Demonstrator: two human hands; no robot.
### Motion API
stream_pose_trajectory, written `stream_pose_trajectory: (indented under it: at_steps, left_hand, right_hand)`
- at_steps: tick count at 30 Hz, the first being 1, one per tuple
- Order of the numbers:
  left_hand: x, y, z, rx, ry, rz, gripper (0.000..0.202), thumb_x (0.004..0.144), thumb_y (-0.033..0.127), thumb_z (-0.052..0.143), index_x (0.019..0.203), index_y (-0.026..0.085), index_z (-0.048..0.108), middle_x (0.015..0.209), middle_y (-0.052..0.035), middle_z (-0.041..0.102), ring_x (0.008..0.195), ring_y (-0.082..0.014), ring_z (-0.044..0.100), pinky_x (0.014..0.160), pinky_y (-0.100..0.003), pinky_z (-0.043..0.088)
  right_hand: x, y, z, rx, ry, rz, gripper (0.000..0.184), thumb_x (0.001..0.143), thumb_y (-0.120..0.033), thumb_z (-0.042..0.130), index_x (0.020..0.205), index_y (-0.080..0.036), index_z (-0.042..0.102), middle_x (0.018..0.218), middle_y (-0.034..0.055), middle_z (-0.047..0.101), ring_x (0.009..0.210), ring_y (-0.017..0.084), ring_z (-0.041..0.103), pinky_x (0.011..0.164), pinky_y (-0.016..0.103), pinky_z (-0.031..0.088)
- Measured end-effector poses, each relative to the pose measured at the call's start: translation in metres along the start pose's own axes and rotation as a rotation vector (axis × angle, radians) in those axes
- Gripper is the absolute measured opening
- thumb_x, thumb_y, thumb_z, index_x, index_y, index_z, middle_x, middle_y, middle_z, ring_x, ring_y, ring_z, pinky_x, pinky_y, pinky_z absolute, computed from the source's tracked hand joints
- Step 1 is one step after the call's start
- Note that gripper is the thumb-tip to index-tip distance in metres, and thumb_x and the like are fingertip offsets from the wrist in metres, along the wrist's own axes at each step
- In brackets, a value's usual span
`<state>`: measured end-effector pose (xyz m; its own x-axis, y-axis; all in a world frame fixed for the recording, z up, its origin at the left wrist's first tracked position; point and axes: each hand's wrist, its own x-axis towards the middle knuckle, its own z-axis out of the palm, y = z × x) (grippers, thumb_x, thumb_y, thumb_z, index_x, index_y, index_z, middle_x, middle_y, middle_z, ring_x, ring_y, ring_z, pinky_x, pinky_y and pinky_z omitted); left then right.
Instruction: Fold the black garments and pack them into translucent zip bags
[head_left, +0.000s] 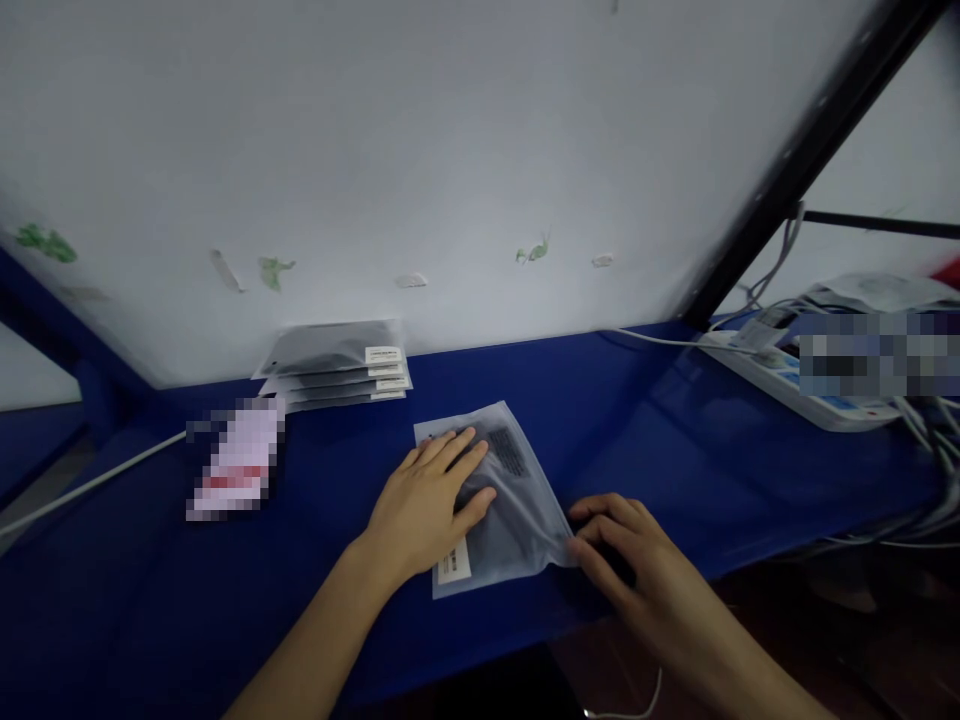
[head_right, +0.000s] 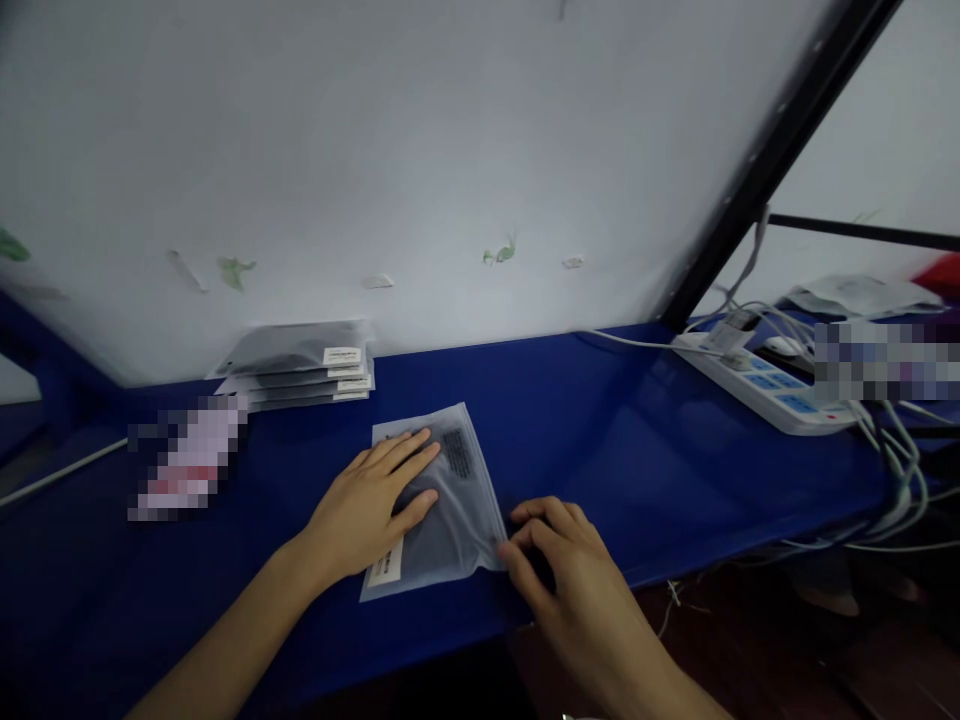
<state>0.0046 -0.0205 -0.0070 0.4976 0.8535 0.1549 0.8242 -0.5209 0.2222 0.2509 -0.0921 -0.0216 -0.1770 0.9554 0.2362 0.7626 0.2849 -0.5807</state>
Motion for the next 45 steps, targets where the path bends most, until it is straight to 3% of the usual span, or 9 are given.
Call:
stream_pose_trajectory:
  at_steps: [3, 5, 8, 11, 25, 31, 37, 41, 45]
  left_hand:
    - [-0.003, -0.002, 0.000, -0.017, 0.024, -0.007, 0.054, 0.098, 0.055, 0.036, 0.146, 0.030, 0.042, 0.156, 0.0006, 0.036, 0.144, -0.0271, 0.032, 0.115, -0.051, 0.031]
    - [-0.004, -0.003, 0.000, -0.044, 0.034, -0.007, 0.053, 0.098, 0.055, 0.037, 0.145, 0.030, 0.043, 0.155, 0.0003, 0.037, 0.144, -0.0268, 0.032, 0.116, -0.051, 0.030]
    - [-0.004, -0.004, -0.001, -0.074, 0.043, -0.019, 0.050, 0.098, 0.051, 0.040, 0.142, 0.030, 0.047, 0.154, 0.0000, 0.040, 0.143, -0.0255, 0.034, 0.116, -0.049, 0.030]
    - [-0.003, -0.003, -0.002, -0.082, 0.044, -0.039, 0.047, 0.097, 0.047, 0.043, 0.140, 0.029, 0.049, 0.153, 0.0001, 0.042, 0.142, -0.0246, 0.035, 0.116, -0.048, 0.031]
    - [-0.006, -0.004, -0.002, -0.078, 0.074, -0.032, 0.045, 0.097, 0.044, 0.043, 0.137, 0.027, 0.051, 0.151, -0.0010, 0.045, 0.141, -0.0254, 0.036, 0.116, -0.049, 0.031]
    - [-0.007, -0.004, -0.003, -0.062, 0.045, -0.031, 0.051, 0.097, 0.053, 0.040, 0.140, 0.025, 0.049, 0.152, -0.0026, 0.043, 0.141, -0.0263, 0.036, 0.116, -0.050, 0.031]
    - [-0.007, 0.000, -0.004, -0.059, 0.036, -0.008, 0.055, 0.097, 0.054, 0.040, 0.141, 0.022, 0.046, 0.152, -0.0055, 0.043, 0.141, -0.0273, 0.035, 0.116, -0.051, 0.030]
    - [-0.008, 0.001, -0.006, -0.048, 0.038, 0.000, 0.056, 0.096, 0.054, 0.042, 0.141, 0.021, 0.045, 0.151, -0.0060, 0.044, 0.140, -0.0269, 0.037, 0.115, -0.050, 0.032]
    - [-0.008, 0.003, -0.006, -0.048, 0.049, 0.003, 0.054, 0.095, 0.051, 0.047, 0.140, 0.021, 0.045, 0.149, -0.0062, 0.046, 0.139, -0.0267, 0.039, 0.114, -0.050, 0.033]
  right_hand:
    - [0.022, 0.025, -0.005, -0.126, 0.108, -0.038, 0.029, 0.094, -0.047, 0.046, 0.099, -0.025, 0.065, 0.117, 0.0105, 0.064, 0.110, 0.030, 0.058, 0.095, 0.052, 0.048]
    - [0.039, 0.049, -0.008, -0.267, 0.194, -0.036, 0.037, 0.092, -0.049, 0.047, 0.112, -0.022, 0.063, 0.124, 0.0138, 0.062, 0.119, 0.033, 0.055, 0.099, 0.054, 0.044]
    - [0.054, 0.078, -0.010, -0.393, 0.179, -0.004, 0.046, 0.092, -0.051, 0.045, 0.120, -0.018, 0.060, 0.130, 0.0162, 0.058, 0.125, 0.034, 0.051, 0.102, 0.054, 0.043]
    - [0.057, 0.089, -0.010, -0.417, 0.151, 0.012, 0.049, 0.093, -0.053, 0.043, 0.124, -0.018, 0.058, 0.133, 0.0163, 0.057, 0.126, 0.034, 0.051, 0.106, 0.054, 0.039]
    - [0.055, 0.084, -0.009, -0.380, 0.156, 0.018, 0.049, 0.093, -0.051, 0.045, 0.125, -0.016, 0.058, 0.135, 0.0166, 0.056, 0.129, 0.032, 0.049, 0.110, 0.054, 0.036]
    - [0.054, 0.087, -0.006, -0.397, 0.159, 0.012, 0.050, 0.094, -0.050, 0.045, 0.127, -0.015, 0.057, 0.137, 0.0172, 0.055, 0.130, 0.032, 0.048, 0.111, 0.054, 0.036]
    - [0.052, 0.076, -0.010, -0.428, 0.200, -0.165, 0.036, 0.095, -0.040, 0.048, 0.115, -0.014, 0.065, 0.126, 0.0163, 0.060, 0.123, 0.032, 0.052, 0.103, 0.051, 0.045]
    - [0.060, 0.052, -0.010, -0.310, 0.056, -0.347, 0.028, 0.096, -0.034, 0.048, 0.112, -0.020, 0.066, 0.123, 0.0112, 0.062, 0.115, 0.026, 0.056, 0.099, 0.044, 0.049]
    - [0.077, 0.033, -0.002, -0.189, -0.066, -0.377, 0.029, 0.097, -0.036, 0.048, 0.116, -0.023, 0.065, 0.123, 0.0096, 0.060, 0.115, 0.024, 0.056, 0.099, 0.043, 0.050]
